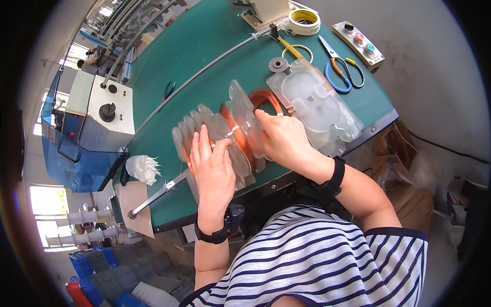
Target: Winding copper wire onto frames using an industrial machine and finishing them with tape and zip ties.
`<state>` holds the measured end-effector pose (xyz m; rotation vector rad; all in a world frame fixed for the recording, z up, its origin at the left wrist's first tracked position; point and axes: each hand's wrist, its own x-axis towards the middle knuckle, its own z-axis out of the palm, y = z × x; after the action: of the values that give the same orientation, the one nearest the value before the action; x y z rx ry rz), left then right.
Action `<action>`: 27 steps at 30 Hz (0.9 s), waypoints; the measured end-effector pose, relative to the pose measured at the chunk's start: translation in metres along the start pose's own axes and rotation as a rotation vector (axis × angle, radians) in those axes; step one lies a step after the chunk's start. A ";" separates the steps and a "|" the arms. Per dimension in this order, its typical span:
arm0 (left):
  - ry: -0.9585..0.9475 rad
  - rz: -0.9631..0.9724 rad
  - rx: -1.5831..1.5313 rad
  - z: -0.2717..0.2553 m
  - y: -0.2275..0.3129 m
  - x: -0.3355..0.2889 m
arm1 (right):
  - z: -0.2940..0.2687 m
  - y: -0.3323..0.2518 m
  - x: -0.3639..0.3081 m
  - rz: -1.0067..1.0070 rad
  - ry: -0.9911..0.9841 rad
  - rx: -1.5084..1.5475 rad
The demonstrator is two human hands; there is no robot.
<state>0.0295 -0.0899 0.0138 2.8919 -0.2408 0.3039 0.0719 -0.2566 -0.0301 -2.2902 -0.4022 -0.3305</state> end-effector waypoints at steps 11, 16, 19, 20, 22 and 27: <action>0.131 -0.040 -0.284 0.003 -0.011 -0.002 | -0.024 -0.035 -0.006 -0.088 -0.030 0.055; 0.260 -0.132 -0.781 -0.012 -0.013 -0.009 | -0.002 -0.034 0.000 -0.051 -0.033 0.091; 0.223 -0.168 -0.647 -0.014 -0.028 -0.020 | -0.050 0.016 0.006 0.172 -0.038 0.488; 0.203 -0.148 -0.547 -0.015 -0.031 -0.024 | -0.067 0.037 0.002 0.266 0.014 0.548; 0.172 -0.197 -0.558 -0.017 -0.030 -0.022 | -0.098 0.053 0.009 0.245 0.030 0.426; 0.121 -0.054 -0.124 -0.007 -0.028 -0.013 | -0.035 -0.024 -0.006 -0.155 -0.072 0.218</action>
<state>0.0213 -0.0594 0.0117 2.7412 -0.1543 0.4369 0.0532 -0.2682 0.0070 -2.0666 -0.6233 -0.2674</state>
